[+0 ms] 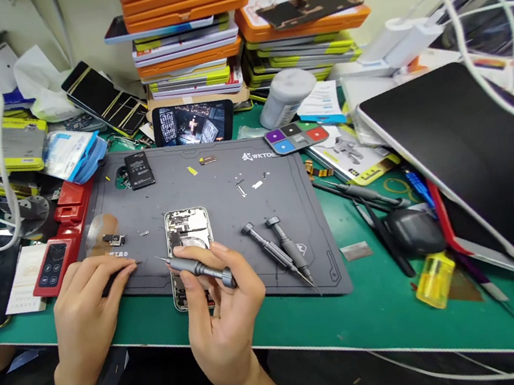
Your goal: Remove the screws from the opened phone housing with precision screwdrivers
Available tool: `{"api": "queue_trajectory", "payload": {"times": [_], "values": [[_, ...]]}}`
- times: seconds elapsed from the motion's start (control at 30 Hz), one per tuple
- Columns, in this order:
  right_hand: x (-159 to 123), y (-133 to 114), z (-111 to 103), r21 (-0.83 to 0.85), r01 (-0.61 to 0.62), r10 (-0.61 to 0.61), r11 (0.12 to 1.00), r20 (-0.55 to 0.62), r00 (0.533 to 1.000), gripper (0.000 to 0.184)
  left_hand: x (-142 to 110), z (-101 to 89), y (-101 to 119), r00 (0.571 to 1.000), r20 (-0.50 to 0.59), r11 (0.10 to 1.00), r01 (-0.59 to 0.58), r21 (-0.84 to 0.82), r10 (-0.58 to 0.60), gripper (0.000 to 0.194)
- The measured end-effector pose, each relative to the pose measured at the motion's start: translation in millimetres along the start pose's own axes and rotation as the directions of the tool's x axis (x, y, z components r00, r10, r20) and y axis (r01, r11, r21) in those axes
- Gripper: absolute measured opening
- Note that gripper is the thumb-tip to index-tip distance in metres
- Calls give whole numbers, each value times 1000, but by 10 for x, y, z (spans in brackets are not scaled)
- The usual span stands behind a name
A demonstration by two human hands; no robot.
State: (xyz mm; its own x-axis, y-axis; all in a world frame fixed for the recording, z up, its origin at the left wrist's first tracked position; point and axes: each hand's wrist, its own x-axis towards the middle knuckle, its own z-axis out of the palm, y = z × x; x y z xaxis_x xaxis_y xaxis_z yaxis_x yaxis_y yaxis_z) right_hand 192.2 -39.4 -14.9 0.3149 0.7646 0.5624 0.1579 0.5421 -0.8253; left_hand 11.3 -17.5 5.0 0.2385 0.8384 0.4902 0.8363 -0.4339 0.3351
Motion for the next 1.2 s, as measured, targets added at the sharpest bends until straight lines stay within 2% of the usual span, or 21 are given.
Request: {"api": "queue_trajectory", "payload": {"times": [0.3,0.43,0.5,0.6,0.8,0.93,1.0,1.1,1.2], "values": [[-34,13,-9,-47,-67,69,997,52,996,67,-71,-36,-36,999,24,999,28,-28,-27,11],[-33,12,-6,-45,-68,71,997,58,996,68,-64,-62,-26,994,17,991,107,-82,-106,3],[-28,8,-7,-54,-66,69,996,50,996,68,-36,-76,-18,992,4,987,128,-102,-128,7],[-21,6,-14,-73,-54,58,996,44,997,69,25,-82,-22,994,11,985,111,-129,-110,16],[-28,17,-37,-62,-45,50,997,77,996,77,59,-59,-97,988,69,965,151,-216,-139,3],[-49,13,-52,-66,-48,55,997,112,992,81,9,-54,-131,995,46,974,96,-203,-88,8],[-48,6,-55,-88,-15,30,996,175,984,76,-11,-47,-137,998,22,984,61,-170,-59,12],[-25,0,-42,-114,87,-50,990,297,953,58,-28,-26,-141,999,28,989,44,-143,-40,15],[2,4,-17,-150,157,-96,976,349,932,47,-34,-13,-138,998,54,989,45,-142,-37,17]]}}
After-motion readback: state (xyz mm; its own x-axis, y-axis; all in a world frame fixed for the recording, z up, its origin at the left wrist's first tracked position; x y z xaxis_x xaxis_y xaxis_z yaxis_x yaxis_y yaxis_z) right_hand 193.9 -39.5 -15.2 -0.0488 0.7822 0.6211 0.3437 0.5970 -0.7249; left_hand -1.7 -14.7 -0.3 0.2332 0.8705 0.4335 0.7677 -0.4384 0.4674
